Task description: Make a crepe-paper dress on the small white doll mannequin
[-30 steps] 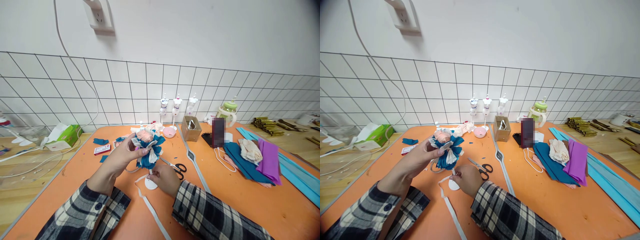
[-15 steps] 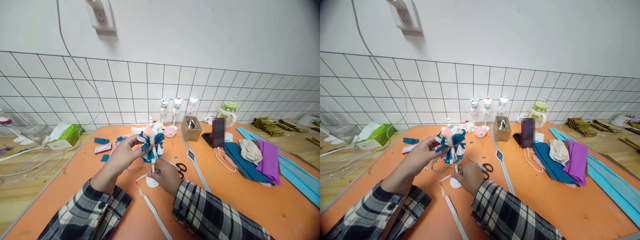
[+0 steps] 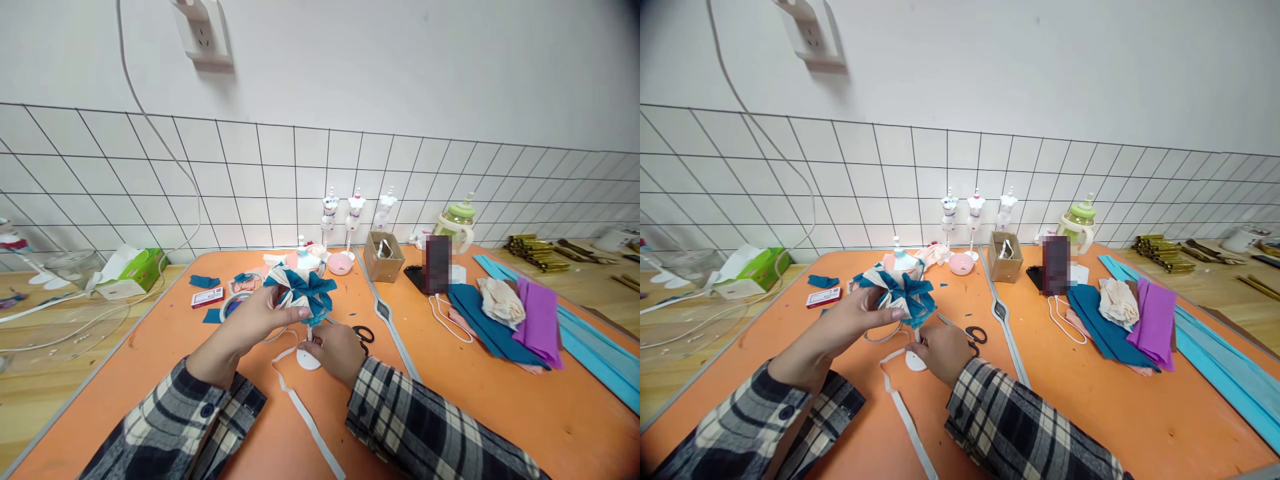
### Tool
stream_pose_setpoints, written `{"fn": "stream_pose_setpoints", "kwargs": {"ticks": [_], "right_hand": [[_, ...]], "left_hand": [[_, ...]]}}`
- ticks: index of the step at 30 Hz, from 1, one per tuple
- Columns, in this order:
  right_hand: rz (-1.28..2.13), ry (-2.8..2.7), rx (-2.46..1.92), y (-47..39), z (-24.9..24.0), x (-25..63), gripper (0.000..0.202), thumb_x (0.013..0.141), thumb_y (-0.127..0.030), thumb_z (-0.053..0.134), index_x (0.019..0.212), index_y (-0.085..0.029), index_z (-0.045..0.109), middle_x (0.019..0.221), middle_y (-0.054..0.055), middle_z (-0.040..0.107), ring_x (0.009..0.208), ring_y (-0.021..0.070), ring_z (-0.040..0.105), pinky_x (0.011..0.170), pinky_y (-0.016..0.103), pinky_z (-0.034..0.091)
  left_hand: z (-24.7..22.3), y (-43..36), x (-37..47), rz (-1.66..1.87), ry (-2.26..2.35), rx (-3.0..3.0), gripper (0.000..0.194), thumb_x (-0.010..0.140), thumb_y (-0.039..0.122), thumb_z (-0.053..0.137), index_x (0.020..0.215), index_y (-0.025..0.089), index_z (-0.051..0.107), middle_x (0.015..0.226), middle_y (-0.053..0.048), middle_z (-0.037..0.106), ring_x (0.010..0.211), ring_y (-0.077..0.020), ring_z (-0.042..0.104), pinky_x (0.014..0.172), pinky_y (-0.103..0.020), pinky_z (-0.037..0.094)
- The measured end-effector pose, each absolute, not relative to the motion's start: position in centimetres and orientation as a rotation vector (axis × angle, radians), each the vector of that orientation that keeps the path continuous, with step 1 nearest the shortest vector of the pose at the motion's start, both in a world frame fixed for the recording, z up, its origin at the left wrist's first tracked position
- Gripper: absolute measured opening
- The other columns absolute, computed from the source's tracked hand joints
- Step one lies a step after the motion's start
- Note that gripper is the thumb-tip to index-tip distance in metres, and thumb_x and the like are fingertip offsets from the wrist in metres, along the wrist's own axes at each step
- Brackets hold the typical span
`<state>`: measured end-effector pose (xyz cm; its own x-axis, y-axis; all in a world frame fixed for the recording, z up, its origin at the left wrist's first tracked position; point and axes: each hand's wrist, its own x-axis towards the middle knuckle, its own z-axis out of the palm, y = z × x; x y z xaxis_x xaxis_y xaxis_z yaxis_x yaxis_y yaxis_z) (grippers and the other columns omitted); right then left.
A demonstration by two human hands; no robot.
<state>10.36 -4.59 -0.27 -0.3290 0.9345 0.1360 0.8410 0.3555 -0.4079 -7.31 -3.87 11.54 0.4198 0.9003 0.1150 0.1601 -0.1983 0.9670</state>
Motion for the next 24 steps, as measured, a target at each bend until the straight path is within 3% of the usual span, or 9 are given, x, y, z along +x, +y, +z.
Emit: {"fn": "stream_pose_setpoints", "kwargs": {"ticks": [4, 8, 10, 12, 15, 17, 19, 21, 24], "right_hand": [[0.356, -2.264, -1.588, -4.6, -0.1, 10.3, 0.036, 0.092, -0.054, 0.056, 0.081, -0.023, 0.07, 0.077, 0.002, 0.072, 0.07, 0.0152, 0.062, 0.057, 0.027, 0.028], [0.263, -2.301, -1.579, -4.8, 0.0, 10.3, 0.038, 0.094, -0.053, 0.051, 0.082, -0.023, 0.071, 0.079, 0.003, 0.073, 0.072, 0.0174, 0.065, 0.058, 0.027, 0.031], [0.203, -2.335, -1.578, -5.0, 0.0, 10.2, 0.04, 0.095, -0.053, 0.049, 0.082, -0.022, 0.071, 0.08, 0.005, 0.074, 0.074, 0.019, 0.066, 0.059, 0.028, 0.033], [0.175, -2.363, -1.577, -5.1, -0.1, 10.0, 0.041, 0.094, -0.053, 0.049, 0.082, -0.022, 0.072, 0.083, 0.006, 0.074, 0.078, 0.0205, 0.067, 0.061, 0.028, 0.036], [0.17, -2.369, -1.588, -5.1, -0.2, 9.9, 0.04, 0.094, -0.053, 0.051, 0.083, -0.021, 0.073, 0.086, 0.007, 0.075, 0.081, 0.0216, 0.068, 0.062, 0.028, 0.038], [0.185, -2.363, -1.606, -5.0, -0.2, 10.0, 0.042, 0.094, -0.054, 0.05, 0.082, -0.022, 0.073, 0.084, 0.007, 0.075, 0.079, 0.0211, 0.068, 0.061, 0.028, 0.038], [0.208, -2.352, -1.63, -4.9, 0.0, 10.1, 0.042, 0.094, -0.055, 0.048, 0.083, -0.022, 0.073, 0.083, 0.006, 0.075, 0.078, 0.0202, 0.069, 0.061, 0.027, 0.038], [0.223, -2.339, -1.656, -4.7, 0.1, 10.2, 0.041, 0.095, -0.055, 0.048, 0.085, -0.023, 0.072, 0.083, 0.005, 0.075, 0.078, 0.0196, 0.069, 0.061, 0.027, 0.038], [0.216, -2.322, -1.694, -4.1, 0.4, 10.5, 0.039, 0.095, -0.053, 0.049, 0.088, -0.022, 0.073, 0.085, 0.005, 0.075, 0.08, 0.0198, 0.069, 0.062, 0.027, 0.039]], "left_hand": [[11.3, -4.2, -6.9, 0.939, 1.213, 1.87, 0.035, 0.082, 0.045, 0.066, 0.107, 0.021, 0.062, 0.116, -0.008, 0.066, 0.115, -0.0325, 0.056, 0.096, -0.041, 0.044], [11.2, -5.3, -5.9, 0.9, 1.428, 2.116, 0.027, 0.09, 0.049, 0.051, 0.088, 0.023, 0.056, 0.092, -0.006, 0.065, 0.087, -0.0272, 0.061, 0.078, -0.037, 0.046], [11.2, -5.8, -5.5, 0.883, 1.456, 2.179, 0.035, 0.096, 0.049, 0.039, 0.074, 0.024, 0.051, 0.078, -0.004, 0.062, 0.075, -0.0251, 0.058, 0.074, -0.037, 0.045], [11.2, -6.1, -5.3, 0.884, 1.48, 2.231, 0.043, 0.098, 0.047, 0.032, 0.066, 0.024, 0.049, 0.072, -0.004, 0.062, 0.073, -0.0246, 0.058, 0.084, -0.041, 0.043], [11.2, -6.1, -5.6, 0.888, 1.504, 2.294, 0.045, 0.098, 0.045, 0.033, 0.062, 0.023, 0.049, 0.071, -0.003, 0.065, 0.075, -0.0244, 0.059, 0.106, -0.051, 0.027], [11.2, -6.1, -5.8, 0.91, 1.499, 2.288, 0.045, 0.098, 0.045, 0.033, 0.063, 0.023, 0.051, 0.072, -0.003, 0.066, 0.075, -0.0241, 0.059, 0.11, -0.053, 0.021], [11.2, -6.0, -5.9, 0.945, 1.482, 2.243, 0.047, 0.099, 0.047, 0.03, 0.066, 0.023, 0.053, 0.074, -0.003, 0.066, 0.076, -0.0245, 0.06, 0.106, -0.051, 0.028], [11.3, -5.9, -5.8, 0.961, 1.466, 2.191, 0.047, 0.098, 0.052, 0.029, 0.071, 0.023, 0.055, 0.076, -0.005, 0.067, 0.075, -0.0258, 0.061, 0.091, -0.044, 0.042], [11.4, -5.4, -5.9, 0.923, 1.451, 2.142, 0.048, 0.095, 0.058, 0.034, 0.081, 0.022, 0.063, 0.084, -0.008, 0.07, 0.083, -0.0296, 0.064, 0.077, -0.038, 0.047]]}}
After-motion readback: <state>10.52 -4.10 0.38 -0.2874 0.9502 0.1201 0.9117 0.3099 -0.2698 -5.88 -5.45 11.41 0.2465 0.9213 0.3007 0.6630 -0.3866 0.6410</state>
